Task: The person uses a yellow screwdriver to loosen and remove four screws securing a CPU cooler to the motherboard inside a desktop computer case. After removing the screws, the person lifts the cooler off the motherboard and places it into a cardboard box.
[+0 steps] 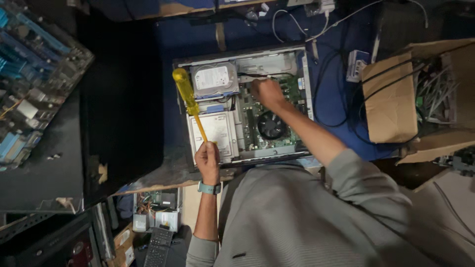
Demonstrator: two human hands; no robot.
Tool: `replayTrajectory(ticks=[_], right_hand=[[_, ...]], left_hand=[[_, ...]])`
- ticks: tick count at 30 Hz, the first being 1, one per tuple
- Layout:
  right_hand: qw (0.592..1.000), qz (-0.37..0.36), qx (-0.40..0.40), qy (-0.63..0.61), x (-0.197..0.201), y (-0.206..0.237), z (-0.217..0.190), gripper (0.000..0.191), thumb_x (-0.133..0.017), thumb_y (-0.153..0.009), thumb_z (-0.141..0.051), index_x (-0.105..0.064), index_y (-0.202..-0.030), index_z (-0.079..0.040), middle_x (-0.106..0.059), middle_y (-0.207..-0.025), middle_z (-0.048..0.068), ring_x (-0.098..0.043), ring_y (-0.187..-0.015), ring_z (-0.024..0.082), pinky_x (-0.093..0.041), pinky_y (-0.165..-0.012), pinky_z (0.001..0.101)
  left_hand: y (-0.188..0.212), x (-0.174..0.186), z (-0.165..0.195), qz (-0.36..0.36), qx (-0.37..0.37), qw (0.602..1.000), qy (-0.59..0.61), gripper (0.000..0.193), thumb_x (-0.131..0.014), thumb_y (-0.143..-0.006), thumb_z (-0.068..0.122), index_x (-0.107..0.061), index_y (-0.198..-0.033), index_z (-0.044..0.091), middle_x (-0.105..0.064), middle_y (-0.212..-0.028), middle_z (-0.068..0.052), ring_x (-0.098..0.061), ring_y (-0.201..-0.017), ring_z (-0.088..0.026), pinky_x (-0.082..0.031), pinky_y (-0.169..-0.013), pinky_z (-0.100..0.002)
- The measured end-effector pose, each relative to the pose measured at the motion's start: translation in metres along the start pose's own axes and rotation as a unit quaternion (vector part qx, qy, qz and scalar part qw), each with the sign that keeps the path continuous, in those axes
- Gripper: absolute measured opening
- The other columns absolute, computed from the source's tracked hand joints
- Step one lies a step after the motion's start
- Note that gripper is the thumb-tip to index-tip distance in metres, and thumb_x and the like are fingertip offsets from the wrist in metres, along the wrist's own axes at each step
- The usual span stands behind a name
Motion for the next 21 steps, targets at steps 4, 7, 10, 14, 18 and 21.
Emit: replayTrajectory(ticks=[4, 7, 10, 14, 18, 21], right_hand=[[0.961, 0.202, -0.017, -0.190, 0.089, 0.052, 0.042, 0.018, -0.070, -0.086, -0.003, -0.076, -0.103, -0.002, -0.074, -0.089, 0.012, -0.068, -0.074, 0.022, -0.052, -0.068, 0.0350], [0.813, 0.320, -0.232, -0.429, 0.124, 0.113, 0.152, 0.013, -0.063, -0.094, -0.004, -0.076, -0.097, -0.004, -0.059, -0.068, -0.004, -0.044, -0.052, 0.006, -0.031, -0.047, 0.0237], [0.769, 0.339, -0.372, -0.395, 0.115, 0.167, 0.206, 0.007, -0.068, -0.094, -0.009, -0.074, -0.092, -0.006, -0.056, -0.063, -0.003, -0.046, -0.046, 0.007, -0.032, -0.041, 0.0251], [0.706, 0.296, -0.480, -0.428, 0.079, 0.208, 0.227, 0.009, -0.067, -0.091, -0.010, -0.075, -0.092, -0.007, -0.054, -0.060, 0.000, -0.043, -0.042, 0.009, -0.029, -0.037, 0.0263], [0.765, 0.317, -0.456, -0.325, 0.086, 0.211, 0.218, 0.019, -0.062, -0.089, -0.003, -0.081, -0.095, -0.003, -0.065, -0.068, 0.004, -0.051, -0.048, 0.010, -0.036, -0.041, 0.0258], [0.798, 0.292, -0.403, -0.340, 0.089, 0.201, 0.213, 0.030, -0.055, -0.085, 0.003, -0.081, -0.098, -0.004, -0.076, -0.084, 0.001, -0.059, -0.057, 0.007, -0.044, -0.048, 0.0222]], left_hand=[[-0.002, -0.003, -0.006, -0.004, -0.001, 1.000, -0.021, 0.042, -0.053, -0.110, 0.033, -0.051, -0.073, 0.012, -0.044, -0.063, 0.009, -0.034, -0.055, -0.001, -0.023, -0.047, -0.024], [0.002, -0.007, -0.013, -0.017, 0.027, 0.999, -0.010, 0.042, -0.053, -0.110, 0.033, -0.050, -0.073, 0.012, -0.043, -0.062, 0.009, -0.034, -0.054, -0.001, -0.023, -0.047, -0.024], [-0.003, -0.023, -0.014, -0.048, 0.038, 0.998, -0.013, 0.042, -0.052, -0.111, 0.032, -0.051, -0.074, 0.012, -0.042, -0.064, 0.009, -0.033, -0.054, -0.001, -0.022, -0.048, -0.024], [-0.001, -0.044, -0.014, -0.085, 0.042, 0.994, -0.049, 0.038, -0.052, -0.109, 0.031, -0.052, -0.077, 0.011, -0.041, -0.065, 0.010, -0.032, -0.055, -0.001, -0.023, -0.048, -0.024], [0.004, -0.063, -0.007, -0.116, -0.004, 0.992, -0.041, 0.039, -0.055, -0.110, 0.030, -0.050, -0.077, 0.009, -0.043, -0.070, 0.009, -0.035, -0.063, -0.002, -0.027, -0.054, -0.025], [0.008, -0.068, -0.009, -0.127, 0.004, 0.991, -0.043, 0.040, -0.054, -0.110, 0.030, -0.050, -0.076, 0.008, -0.043, -0.069, 0.008, -0.034, -0.063, -0.002, -0.027, -0.054, -0.025]])
Point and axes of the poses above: each hand's wrist, its own y-axis away from the middle knuckle, its own x-axis out of the back of the hand, z = x × y, the point moved 10 cm from there along -y, towards the middle knuckle
